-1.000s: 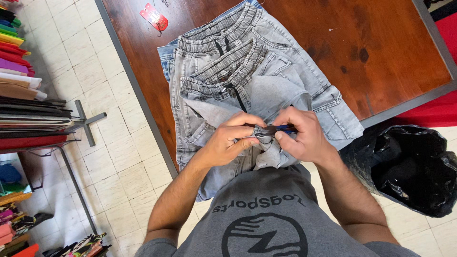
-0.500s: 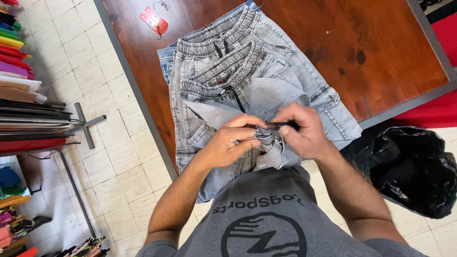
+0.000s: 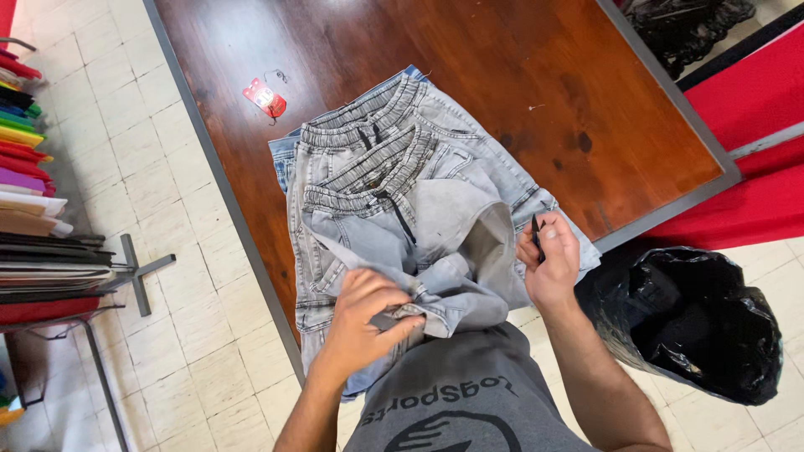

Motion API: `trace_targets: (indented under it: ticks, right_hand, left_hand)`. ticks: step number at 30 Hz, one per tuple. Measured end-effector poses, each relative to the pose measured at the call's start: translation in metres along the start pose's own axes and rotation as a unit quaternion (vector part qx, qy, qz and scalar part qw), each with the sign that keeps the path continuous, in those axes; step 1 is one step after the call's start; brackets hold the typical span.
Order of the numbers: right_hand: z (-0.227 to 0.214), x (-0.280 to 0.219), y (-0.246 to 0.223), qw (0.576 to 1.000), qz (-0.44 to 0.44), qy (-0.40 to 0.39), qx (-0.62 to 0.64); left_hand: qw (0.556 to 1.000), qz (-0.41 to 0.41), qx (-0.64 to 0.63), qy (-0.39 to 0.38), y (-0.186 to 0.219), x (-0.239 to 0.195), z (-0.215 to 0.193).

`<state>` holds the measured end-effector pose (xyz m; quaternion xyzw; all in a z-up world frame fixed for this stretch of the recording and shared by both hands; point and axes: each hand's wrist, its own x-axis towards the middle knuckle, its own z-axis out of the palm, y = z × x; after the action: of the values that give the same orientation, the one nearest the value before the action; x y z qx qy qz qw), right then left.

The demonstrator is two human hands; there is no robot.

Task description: The person uses scissors to trim loose threads and excess fabric from the waistband and pockets of a pair of light gray shorts laid on a wooden table. The person repeatedly lifts and adjusts the shorts to access different areas while cutting small pieces of thread.

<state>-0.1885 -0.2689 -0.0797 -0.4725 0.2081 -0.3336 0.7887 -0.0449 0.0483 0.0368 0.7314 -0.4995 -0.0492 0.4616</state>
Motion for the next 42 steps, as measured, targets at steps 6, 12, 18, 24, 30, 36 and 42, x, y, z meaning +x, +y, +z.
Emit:
trace_targets:
  ticks: [6,12,18,24,30,36,42]
  right_hand:
    - [-0.022,-0.029,0.01,1.0,0.005,0.03,-0.004]
    - [-0.01,-0.07,0.001,0.996,0.024,0.052,-0.064]
    - [-0.007,-0.105,-0.002,0.996,-0.008,-0.01,-0.086]
    - [0.006,-0.123,-0.031,0.927,-0.036,0.03,-0.372]
    - [-0.023,-0.039,0.025,0.739,-0.081,-0.031,-0.668]
    - [-0.018,-0.066,0.04,0.81,-0.052,-0.249,-0.529]
    - [0.016,-0.09,-0.039,0.546,0.177,-0.581,-0.577]
  left_hand:
    - [0.991,0.044,0.0,0.127,0.01,-0.04,-0.011]
    - [0.933,-0.049,0.133,0.33,-0.016,-0.128,-0.075]
    - [0.849,-0.422,0.235,0.216,-0.082,-0.236,-0.127]
    - [0.877,-0.386,0.187,0.219,-0.059,-0.238,-0.091]
    - [0.901,-0.347,0.091,0.245,-0.015,-0.19,-0.063]
    - [0.913,-0.32,0.01,0.253,0.008,-0.116,-0.022]
    - [0.966,-0.219,0.031,0.131,0.01,0.007,0.039]
